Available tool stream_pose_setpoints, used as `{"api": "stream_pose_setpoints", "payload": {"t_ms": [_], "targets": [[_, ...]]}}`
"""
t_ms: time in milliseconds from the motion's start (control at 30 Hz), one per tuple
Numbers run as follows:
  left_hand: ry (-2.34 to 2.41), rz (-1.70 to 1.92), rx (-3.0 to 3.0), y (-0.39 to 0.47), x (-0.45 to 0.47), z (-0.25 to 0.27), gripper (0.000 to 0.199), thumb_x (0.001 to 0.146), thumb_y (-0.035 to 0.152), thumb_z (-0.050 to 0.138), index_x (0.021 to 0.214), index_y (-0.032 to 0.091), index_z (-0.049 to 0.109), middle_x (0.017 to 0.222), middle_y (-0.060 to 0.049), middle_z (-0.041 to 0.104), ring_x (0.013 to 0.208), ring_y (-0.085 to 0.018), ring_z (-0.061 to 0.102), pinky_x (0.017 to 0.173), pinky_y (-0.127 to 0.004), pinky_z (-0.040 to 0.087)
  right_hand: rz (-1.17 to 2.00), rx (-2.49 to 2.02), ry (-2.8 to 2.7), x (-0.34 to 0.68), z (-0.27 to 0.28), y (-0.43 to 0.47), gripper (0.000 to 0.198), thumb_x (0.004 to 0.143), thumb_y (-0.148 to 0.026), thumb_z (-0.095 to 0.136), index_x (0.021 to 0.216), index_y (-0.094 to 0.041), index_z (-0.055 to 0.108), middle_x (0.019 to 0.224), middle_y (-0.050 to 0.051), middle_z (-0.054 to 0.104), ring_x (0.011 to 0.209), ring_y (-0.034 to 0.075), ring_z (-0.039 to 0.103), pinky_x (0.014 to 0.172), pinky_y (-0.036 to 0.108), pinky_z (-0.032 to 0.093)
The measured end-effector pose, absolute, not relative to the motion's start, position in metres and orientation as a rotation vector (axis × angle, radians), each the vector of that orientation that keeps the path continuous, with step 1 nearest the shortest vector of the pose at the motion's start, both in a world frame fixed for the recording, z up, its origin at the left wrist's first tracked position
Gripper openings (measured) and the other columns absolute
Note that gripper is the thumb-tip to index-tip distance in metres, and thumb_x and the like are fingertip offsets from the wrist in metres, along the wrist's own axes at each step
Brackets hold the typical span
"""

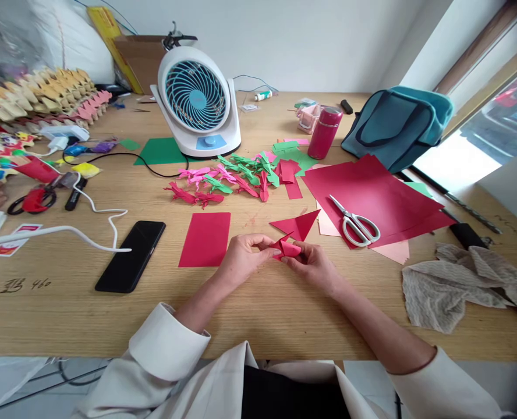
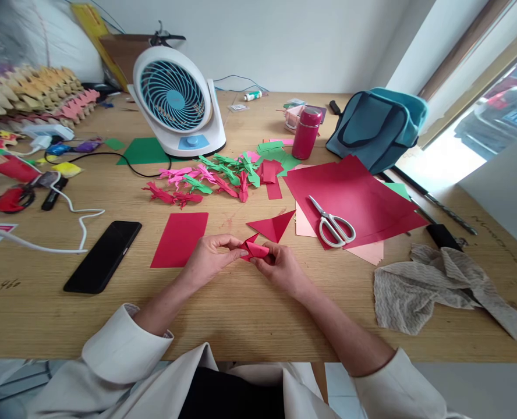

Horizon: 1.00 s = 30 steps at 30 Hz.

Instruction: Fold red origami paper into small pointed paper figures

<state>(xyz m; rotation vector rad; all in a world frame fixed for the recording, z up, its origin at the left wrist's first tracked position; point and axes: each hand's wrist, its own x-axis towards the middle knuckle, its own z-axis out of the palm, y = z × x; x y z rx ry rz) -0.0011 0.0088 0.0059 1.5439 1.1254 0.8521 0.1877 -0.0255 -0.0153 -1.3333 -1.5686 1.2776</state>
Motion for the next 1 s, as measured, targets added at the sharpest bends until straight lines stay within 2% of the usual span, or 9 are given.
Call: {"api": "stream_pose_setpoints", "payload": {"t_ms": [133,300,367,500,633,800,1000], "targets": [[1.102,0.841,1.528,0.011,-0.002,0.004,0.029,0.072,0.042,0.076,0.080,0.014,0.076,0.076,-0.003,0.075,0.071,-0.018,0.066,0.064,-0.025,0.050,1.274,-1.344,-1.579,0.188,-0.016,-0.025,0.026,0.083,-0.041,0.063,0.080,-0.015,0.059,0.063,-0.004,0.042,0.058,0.010,0.032,0.052,0.025,0.026],[1.086,0.845,1.650,0.011,0.000,0.001,0.023,0.073,0.033,0.077,0.088,0.016,0.076,0.085,-0.004,0.074,0.081,-0.018,0.066,0.075,-0.025,0.050,1.275,-1.360,-1.584,0.185,-0.013,-0.026,0.026,0.081,-0.039,0.063,0.073,-0.016,0.054,0.060,-0.005,0.036,0.056,0.009,0.030,0.050,0.025,0.022],[1.080,0.830,1.692,0.009,0.003,0.001,0.023,0.073,0.032,0.078,0.090,0.017,0.076,0.084,-0.003,0.072,0.080,-0.017,0.065,0.073,-0.024,0.049,1.248,-1.363,-1.608,0.183,-0.011,-0.026,0.024,0.081,-0.037,0.062,0.072,-0.016,0.054,0.060,-0.006,0.036,0.056,0.009,0.030,0.051,0.025,0.022],[1.073,0.849,1.707,0.004,0.007,0.000,0.018,0.073,0.031,0.077,0.080,0.015,0.074,0.075,0.000,0.066,0.072,-0.013,0.060,0.067,-0.022,0.047,1.186,-1.374,-1.651,0.179,-0.009,-0.027,0.019,0.082,-0.032,0.059,0.074,-0.016,0.054,0.061,-0.005,0.037,0.057,0.009,0.032,0.053,0.024,0.025],[1.066,0.864,1.672,0.005,0.009,-0.004,0.019,0.074,0.032,0.076,0.072,0.013,0.070,0.067,0.001,0.059,0.067,-0.012,0.056,0.063,-0.021,0.045,1.142,-1.411,-1.665,0.179,-0.009,-0.028,0.021,0.080,-0.031,0.059,0.067,-0.017,0.049,0.057,-0.007,0.031,0.054,0.008,0.028,0.050,0.024,0.022],[0.980,0.904,1.617,0.006,0.009,-0.003,0.019,0.074,0.030,0.076,0.085,0.014,0.073,0.080,-0.002,0.065,0.078,-0.014,0.061,0.072,-0.023,0.049,1.101,-1.414,-1.692,0.178,-0.011,-0.029,0.026,0.079,-0.031,0.059,0.064,-0.019,0.042,0.057,-0.007,0.031,0.053,0.008,0.029,0.050,0.024,0.023],[1.008,0.855,1.528,0.005,0.010,0.001,0.018,0.075,0.029,0.072,0.082,0.013,0.071,0.077,-0.002,0.067,0.074,-0.014,0.061,0.071,-0.024,0.049,1.067,-1.425,-1.679,0.176,-0.012,-0.029,0.034,0.078,-0.033,0.061,0.061,-0.020,0.035,0.056,-0.008,0.029,0.052,0.007,0.028,0.049,0.024,0.022]]}}
